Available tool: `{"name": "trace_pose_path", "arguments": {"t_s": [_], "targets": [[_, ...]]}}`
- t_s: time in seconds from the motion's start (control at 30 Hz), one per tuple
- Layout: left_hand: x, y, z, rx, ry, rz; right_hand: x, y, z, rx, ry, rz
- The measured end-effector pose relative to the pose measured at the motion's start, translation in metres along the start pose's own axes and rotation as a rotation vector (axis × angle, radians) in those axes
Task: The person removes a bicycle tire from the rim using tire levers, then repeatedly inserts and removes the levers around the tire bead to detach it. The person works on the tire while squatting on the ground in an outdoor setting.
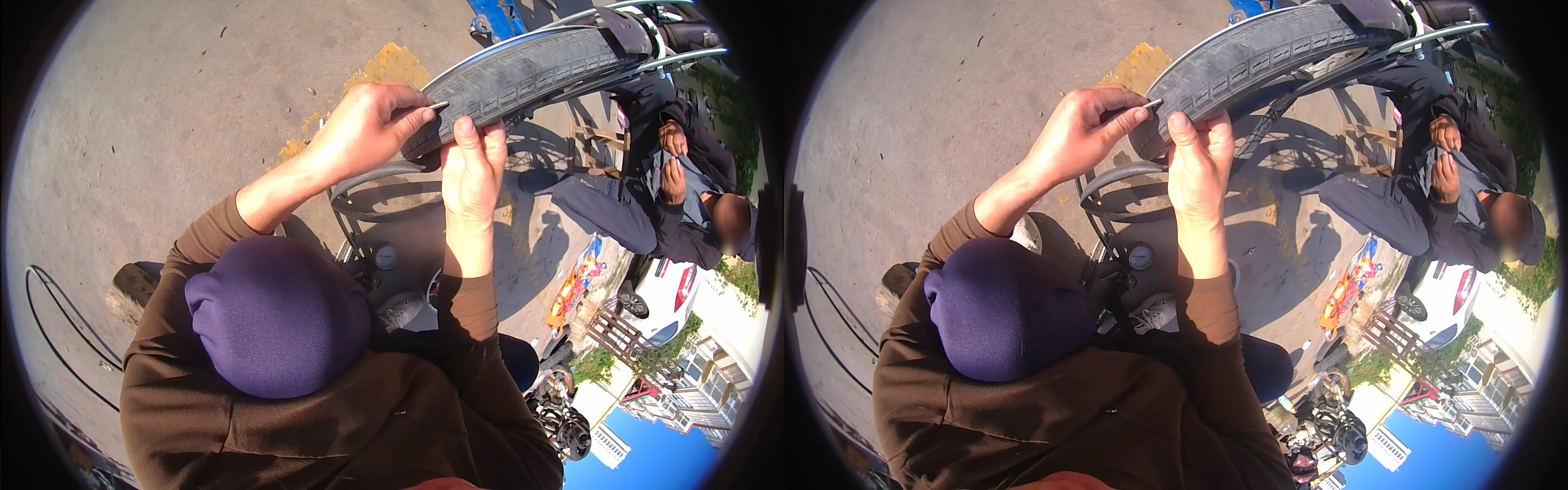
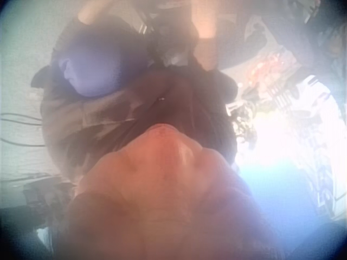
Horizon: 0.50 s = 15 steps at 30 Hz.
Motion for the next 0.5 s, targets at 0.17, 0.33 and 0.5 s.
{"name": "trace_pose_path", "arguments": {"t_s": [0.17, 0.33, 0.5], "targets": [[-0.002, 0.015, -0.001, -0.149, 0.026, -0.139, 0.003, 0.000, 0.002, 0.003, 0.014, -0.011], [-0.004, 0.021, -0.004, -0.304, 0.025, -0.167, 0.003, 0.002, 0.003, 0.007, 0.010, 0.002], [-0.006, 0.024, -0.007, -0.335, 0.008, -0.196, 0.004, 0.001, 0.005, 0.028, 0.033, 0.025]]}}
Point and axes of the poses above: each hand's wrist, its own x-axis away from the middle knuckle, its own z-axis out of the back of the hand, y = z × x, the point moved 9 cm from there along -x, towards the middle knuckle, and after that the axes turned 7 degrees about z, right-handed, at the moved point
